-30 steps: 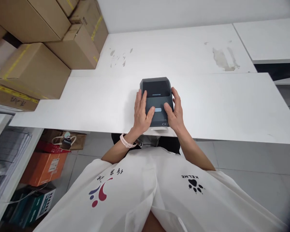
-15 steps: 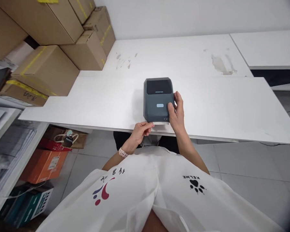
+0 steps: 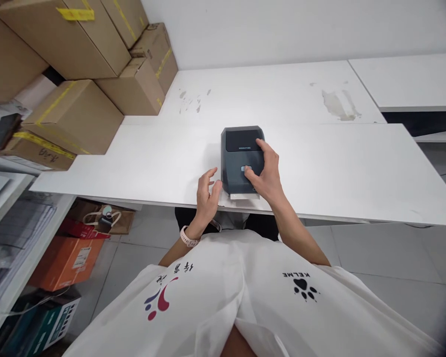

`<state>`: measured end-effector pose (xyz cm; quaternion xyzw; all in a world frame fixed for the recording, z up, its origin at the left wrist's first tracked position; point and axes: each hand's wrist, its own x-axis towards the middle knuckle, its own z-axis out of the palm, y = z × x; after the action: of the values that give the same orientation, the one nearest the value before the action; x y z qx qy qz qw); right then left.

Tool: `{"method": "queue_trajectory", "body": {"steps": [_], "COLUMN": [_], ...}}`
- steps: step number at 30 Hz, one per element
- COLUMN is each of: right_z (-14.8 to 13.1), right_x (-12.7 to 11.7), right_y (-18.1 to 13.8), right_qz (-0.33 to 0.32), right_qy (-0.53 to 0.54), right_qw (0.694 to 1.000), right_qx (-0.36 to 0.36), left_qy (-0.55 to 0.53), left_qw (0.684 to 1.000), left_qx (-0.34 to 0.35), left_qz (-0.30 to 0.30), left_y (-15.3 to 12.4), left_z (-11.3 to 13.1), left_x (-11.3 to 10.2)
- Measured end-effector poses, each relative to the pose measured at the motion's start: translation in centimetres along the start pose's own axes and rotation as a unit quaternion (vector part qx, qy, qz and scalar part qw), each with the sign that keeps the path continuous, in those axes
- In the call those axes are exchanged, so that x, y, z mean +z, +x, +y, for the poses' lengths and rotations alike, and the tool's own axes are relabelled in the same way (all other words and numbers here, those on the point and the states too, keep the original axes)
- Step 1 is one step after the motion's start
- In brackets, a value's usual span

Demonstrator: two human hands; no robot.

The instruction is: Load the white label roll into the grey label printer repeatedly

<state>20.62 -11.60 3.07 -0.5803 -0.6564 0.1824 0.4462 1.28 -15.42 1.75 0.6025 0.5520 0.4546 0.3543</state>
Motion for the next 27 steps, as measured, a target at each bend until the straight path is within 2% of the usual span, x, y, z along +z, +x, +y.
{"method": "queue_trajectory", "body": {"steps": [3, 5, 10, 14, 17, 21, 24, 27], "right_z": [1.1, 1.6, 1.5, 1.6, 1.5, 0.6, 0.1, 0.5], "right_x": [0.3, 0.6, 0.8, 0.3, -0.4, -1.3, -1.6, -1.6], "right_y": [-1.1, -2.4, -6.4, -7.0, -4.9, 0.8, 6.3, 12.0], "right_qz": [0.029, 0.039, 0.031, 0.035, 0.059, 0.089, 0.104, 0.095], "right_qy": [0.084, 0.129, 0.166, 0.143, 0.113, 0.052, -0.005, -0.049], "right_qw": [0.995, 0.985, 0.972, 0.979, 0.989, 0.994, 0.992, 0.991], "right_qx": [0.051, 0.111, 0.165, 0.138, 0.073, -0.028, -0.074, -0.085], "left_qy": [-0.046, -0.073, -0.101, -0.093, -0.114, -0.136, -0.060, 0.042], "left_qw": [0.995, 0.989, 0.984, 0.988, 0.988, 0.987, 0.997, 0.998], "left_qx": [-0.027, -0.045, -0.052, -0.030, 0.016, 0.084, 0.046, -0.034], "left_qz": [-0.090, -0.122, -0.136, -0.121, -0.101, -0.028, 0.017, -0.032], "left_y": [-0.4, -0.8, -1.7, -1.3, 0.7, 5.5, 8.8, 10.6], "left_z": [-0.7, -1.1, -1.3, -0.9, 0.0, 1.1, 0.8, -0.2], "left_x": [0.8, 1.3, 2.0, 1.7, 1.2, 1.0, 1.4, 1.8]}}
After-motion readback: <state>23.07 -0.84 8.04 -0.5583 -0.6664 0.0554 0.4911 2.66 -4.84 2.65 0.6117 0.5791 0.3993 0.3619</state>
